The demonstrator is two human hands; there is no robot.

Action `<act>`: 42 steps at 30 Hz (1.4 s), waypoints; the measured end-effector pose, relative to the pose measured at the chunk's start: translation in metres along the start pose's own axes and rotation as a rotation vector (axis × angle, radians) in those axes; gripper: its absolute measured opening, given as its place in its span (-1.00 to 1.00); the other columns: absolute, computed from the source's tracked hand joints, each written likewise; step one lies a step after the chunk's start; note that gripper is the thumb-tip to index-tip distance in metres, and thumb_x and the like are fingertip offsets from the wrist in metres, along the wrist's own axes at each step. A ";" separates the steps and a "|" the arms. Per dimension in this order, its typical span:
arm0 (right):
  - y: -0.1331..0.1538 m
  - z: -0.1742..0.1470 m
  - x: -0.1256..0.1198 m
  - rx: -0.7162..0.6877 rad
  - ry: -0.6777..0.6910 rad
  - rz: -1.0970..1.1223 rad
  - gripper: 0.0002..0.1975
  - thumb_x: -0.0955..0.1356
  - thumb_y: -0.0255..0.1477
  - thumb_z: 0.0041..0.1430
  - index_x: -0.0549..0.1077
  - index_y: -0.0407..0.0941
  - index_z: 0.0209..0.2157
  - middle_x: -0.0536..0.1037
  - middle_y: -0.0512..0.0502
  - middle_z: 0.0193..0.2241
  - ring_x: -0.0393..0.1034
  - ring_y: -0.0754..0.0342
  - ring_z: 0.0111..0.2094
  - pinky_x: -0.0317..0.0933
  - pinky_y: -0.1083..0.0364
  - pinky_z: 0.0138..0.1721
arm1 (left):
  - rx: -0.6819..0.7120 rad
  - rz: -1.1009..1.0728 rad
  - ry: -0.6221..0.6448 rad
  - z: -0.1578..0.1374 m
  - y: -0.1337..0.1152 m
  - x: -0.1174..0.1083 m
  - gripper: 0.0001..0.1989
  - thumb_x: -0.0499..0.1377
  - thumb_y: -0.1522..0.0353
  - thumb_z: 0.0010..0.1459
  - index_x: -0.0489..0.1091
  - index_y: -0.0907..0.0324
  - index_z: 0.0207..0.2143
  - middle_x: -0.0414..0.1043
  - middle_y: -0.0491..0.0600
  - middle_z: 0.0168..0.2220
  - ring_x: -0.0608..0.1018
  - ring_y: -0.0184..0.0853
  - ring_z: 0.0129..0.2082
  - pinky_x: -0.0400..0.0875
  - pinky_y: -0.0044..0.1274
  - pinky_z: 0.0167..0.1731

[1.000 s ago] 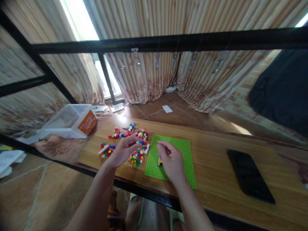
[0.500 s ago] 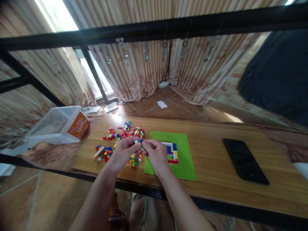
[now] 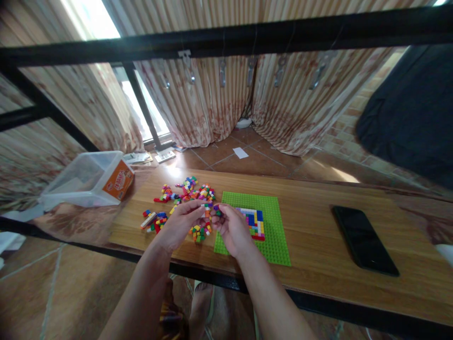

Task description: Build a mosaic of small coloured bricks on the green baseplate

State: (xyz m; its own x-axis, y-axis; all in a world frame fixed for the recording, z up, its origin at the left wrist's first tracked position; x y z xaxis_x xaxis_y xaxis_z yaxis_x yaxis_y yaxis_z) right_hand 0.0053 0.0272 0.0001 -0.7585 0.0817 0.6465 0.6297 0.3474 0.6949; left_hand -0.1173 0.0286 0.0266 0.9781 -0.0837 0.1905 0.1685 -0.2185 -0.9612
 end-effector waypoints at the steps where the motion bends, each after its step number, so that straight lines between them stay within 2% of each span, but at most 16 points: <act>1: 0.001 0.000 0.001 -0.007 0.006 0.000 -0.80 0.47 -0.33 -0.12 0.50 -0.15 -0.44 0.50 0.02 -0.55 0.31 0.23 -0.58 0.18 0.25 -0.61 | -0.004 0.014 0.000 0.000 0.000 0.000 -0.78 0.28 0.26 -0.02 0.50 0.24 -0.37 0.48 -0.08 -0.46 0.49 -0.45 -0.49 0.38 -0.59 -0.44; 7: 0.001 -0.003 0.004 -0.093 -0.010 -0.198 -0.66 0.52 -0.19 -0.15 0.43 -0.13 -0.50 0.37 0.13 -0.67 0.09 0.29 -0.67 -0.06 0.25 -0.67 | 0.005 0.096 -0.015 0.001 0.000 0.002 -0.75 0.33 0.26 -0.08 0.48 0.24 -0.37 0.47 -0.11 -0.52 0.48 -0.44 -0.53 0.36 -0.61 -0.49; 10: 0.000 -0.002 0.004 -0.125 -0.032 -0.219 -0.65 0.53 -0.17 -0.16 0.42 -0.13 -0.55 0.34 0.14 -0.69 0.07 0.29 -0.67 -0.06 0.24 -0.66 | 0.003 0.058 -0.034 0.000 0.001 0.003 -0.74 0.35 0.26 -0.11 0.46 0.25 -0.40 0.46 -0.12 -0.54 0.47 -0.47 -0.56 0.37 -0.62 -0.49; 14: -0.002 -0.001 0.004 -0.088 -0.009 -0.105 -0.67 0.54 -0.23 -0.18 0.42 -0.14 -0.56 0.37 0.13 -0.67 0.12 0.29 -0.65 -0.01 0.26 -0.65 | -0.009 -0.042 -0.039 -0.002 0.001 0.004 -0.71 0.37 0.25 -0.12 0.46 0.27 -0.40 0.45 -0.11 -0.57 0.46 -0.49 -0.58 0.37 -0.63 -0.50; 18: -0.001 -0.001 0.004 -0.055 -0.007 -0.001 -0.73 0.53 -0.28 -0.16 0.46 -0.14 -0.49 0.43 0.10 -0.59 0.20 0.29 -0.61 0.07 0.28 -0.62 | -0.036 -0.129 -0.041 -0.002 0.001 0.002 -0.64 0.41 0.24 -0.18 0.47 0.28 -0.36 0.48 -0.10 -0.52 0.49 -0.48 -0.56 0.39 -0.62 -0.49; 21: -0.002 -0.002 0.003 -0.019 -0.024 0.015 -0.72 0.49 -0.25 -0.12 0.47 -0.14 -0.44 0.45 0.08 -0.57 0.23 0.26 -0.60 0.06 0.27 -0.64 | -0.036 -0.144 -0.078 -0.001 0.002 -0.002 -0.64 0.43 0.25 -0.21 0.47 0.27 -0.38 0.48 -0.11 -0.52 0.48 -0.50 -0.57 0.36 -0.65 -0.54; 24: -0.003 -0.004 0.008 -0.028 0.004 -0.051 -0.68 0.49 -0.19 -0.11 0.45 -0.14 -0.44 0.39 0.10 -0.61 0.16 0.28 -0.63 -0.07 0.28 -0.69 | -0.038 -0.149 -0.102 0.000 0.005 -0.001 -0.65 0.43 0.27 -0.22 0.47 0.27 -0.40 0.46 -0.13 -0.55 0.46 -0.51 -0.59 0.32 -0.67 -0.57; 27: -0.004 -0.005 0.013 -0.099 0.015 -0.157 -0.65 0.51 -0.17 -0.13 0.42 -0.14 -0.47 0.30 0.16 -0.67 0.01 0.31 -0.68 -0.19 0.27 -0.70 | -0.052 -0.160 -0.140 0.001 0.010 0.000 -0.66 0.43 0.28 -0.23 0.46 0.28 -0.40 0.45 -0.13 -0.55 0.47 -0.50 -0.59 0.33 -0.66 -0.56; 30: -0.007 -0.004 0.013 -0.169 -0.039 -0.185 -0.62 0.51 -0.15 -0.15 0.40 -0.14 -0.50 0.22 0.20 -0.73 -0.06 0.32 -0.70 -0.21 0.26 -0.70 | -0.039 -0.183 -0.181 0.001 0.014 0.002 -0.67 0.43 0.29 -0.24 0.45 0.29 -0.44 0.45 -0.12 -0.56 0.45 -0.51 -0.61 0.35 -0.65 -0.55; 33: -0.011 -0.002 0.013 -0.208 -0.087 -0.167 -0.60 0.51 -0.12 -0.17 0.40 -0.14 -0.51 0.22 0.20 -0.74 -0.04 0.31 -0.71 -0.18 0.26 -0.70 | -0.003 -0.227 -0.226 0.001 0.016 0.003 -0.69 0.42 0.30 -0.25 0.45 0.29 -0.47 0.45 -0.12 -0.56 0.44 -0.51 -0.63 0.35 -0.63 -0.55; 38: -0.016 -0.001 0.021 -0.164 -0.090 -0.101 -0.59 0.53 -0.13 -0.22 0.39 -0.13 -0.51 0.20 0.23 -0.76 -0.10 0.33 -0.75 -0.23 0.26 -0.74 | -0.008 -0.283 -0.254 0.000 0.014 0.002 -0.68 0.42 0.28 -0.29 0.46 0.30 -0.50 0.44 -0.12 -0.57 0.43 -0.52 -0.63 0.34 -0.63 -0.54; 42: -0.013 0.009 0.024 -0.128 -0.024 -0.189 -0.59 0.51 -0.13 -0.21 0.35 -0.12 -0.55 0.21 0.21 -0.75 -0.09 0.32 -0.74 -0.22 0.25 -0.73 | 0.015 -0.195 -0.257 0.002 0.007 -0.018 -0.74 0.37 0.27 -0.22 0.44 0.26 -0.51 0.41 -0.13 -0.59 0.40 -0.50 -0.63 0.31 -0.62 -0.55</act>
State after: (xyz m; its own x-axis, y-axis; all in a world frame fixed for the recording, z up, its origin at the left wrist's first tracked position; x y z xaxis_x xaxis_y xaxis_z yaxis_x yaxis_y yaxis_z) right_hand -0.0227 0.0327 0.0040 -0.8678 0.0490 0.4945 0.4910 0.2376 0.8381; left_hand -0.1332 0.0300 0.0161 0.9258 0.2068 0.3165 0.3556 -0.1916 -0.9148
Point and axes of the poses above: each hand's wrist, its own z-axis towards the middle knuckle, its own x-axis out of the palm, y = z × x, the point moved 5 cm from there along z, towards the middle knuckle
